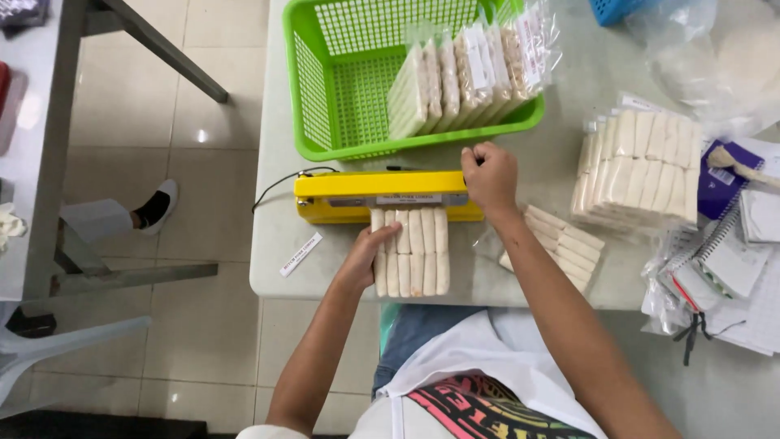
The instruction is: The person seals plastic bags containing food sticks using a yellow heat-sealing machine, placing labels on some bags and organizing the sealed packages into a green basket.
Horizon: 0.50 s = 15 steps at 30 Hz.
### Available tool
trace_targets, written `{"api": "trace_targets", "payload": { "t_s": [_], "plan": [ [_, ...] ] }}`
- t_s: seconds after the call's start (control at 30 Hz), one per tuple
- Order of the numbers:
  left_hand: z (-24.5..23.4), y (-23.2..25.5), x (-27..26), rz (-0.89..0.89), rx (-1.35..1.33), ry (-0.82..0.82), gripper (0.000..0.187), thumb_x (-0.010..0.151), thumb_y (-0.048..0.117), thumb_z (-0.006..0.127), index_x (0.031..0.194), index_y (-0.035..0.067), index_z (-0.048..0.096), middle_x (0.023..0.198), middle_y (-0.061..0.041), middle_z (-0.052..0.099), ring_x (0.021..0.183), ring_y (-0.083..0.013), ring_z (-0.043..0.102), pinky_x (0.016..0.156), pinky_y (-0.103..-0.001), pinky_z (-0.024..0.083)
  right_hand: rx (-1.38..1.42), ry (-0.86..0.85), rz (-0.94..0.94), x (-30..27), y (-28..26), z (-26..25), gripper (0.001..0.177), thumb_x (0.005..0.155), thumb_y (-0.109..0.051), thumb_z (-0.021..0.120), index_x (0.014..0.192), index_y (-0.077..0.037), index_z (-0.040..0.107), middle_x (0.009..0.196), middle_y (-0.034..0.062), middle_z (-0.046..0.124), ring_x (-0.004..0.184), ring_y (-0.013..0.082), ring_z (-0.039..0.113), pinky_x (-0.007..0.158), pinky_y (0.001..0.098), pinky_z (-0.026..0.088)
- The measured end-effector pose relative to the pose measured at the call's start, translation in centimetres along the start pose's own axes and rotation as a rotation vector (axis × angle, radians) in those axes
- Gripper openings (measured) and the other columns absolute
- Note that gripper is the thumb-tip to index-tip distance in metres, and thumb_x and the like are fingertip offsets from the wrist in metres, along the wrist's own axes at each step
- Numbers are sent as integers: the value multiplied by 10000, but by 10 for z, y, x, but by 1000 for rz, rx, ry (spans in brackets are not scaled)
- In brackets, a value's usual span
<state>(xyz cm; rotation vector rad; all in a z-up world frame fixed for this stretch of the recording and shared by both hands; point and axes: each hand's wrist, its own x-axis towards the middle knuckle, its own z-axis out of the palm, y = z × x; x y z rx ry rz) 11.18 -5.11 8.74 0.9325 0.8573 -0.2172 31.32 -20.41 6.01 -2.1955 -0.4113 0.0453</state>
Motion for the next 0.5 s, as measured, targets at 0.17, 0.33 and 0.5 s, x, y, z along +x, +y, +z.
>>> {"api": "trace_targets", "payload": {
  "t_s": [0.17, 0.33, 0.5],
  "plan": [
    [-2, -3, 4, 28, -4, 7, 619, 794, 399, 857, 1200, 6, 604, 881, -96, 663, 811, -239, 699, 722, -428, 597, 66, 33, 12, -3, -15, -6, 421, 939, -146, 627, 559, -121, 448, 537, 33, 425, 495, 154, 416, 518, 292, 362],
    [-6, -2, 2, 84, 24, -31, 553, 802, 390, 863, 1132, -3, 657, 846, -104, 699, 746, -244, 723, 684, -426, 611, 81, 23, -29, 1, -9, -6, 412, 940, -149, 651, 570, -132, 471, 553, 18, 439, 501, 170, 435, 524, 314, 371],
    [-8, 8, -25, 174, 93, -18, 551, 792, 361, 872, 1119, -39, 679, 855, -131, 677, 765, -267, 694, 696, -470, 586, 98, -12, -188, -7, -60, -47, 320, 940, -135, 687, 661, -82, 537, 640, 72, 509, 620, 226, 567, 622, 348, 447]
  ]
}}
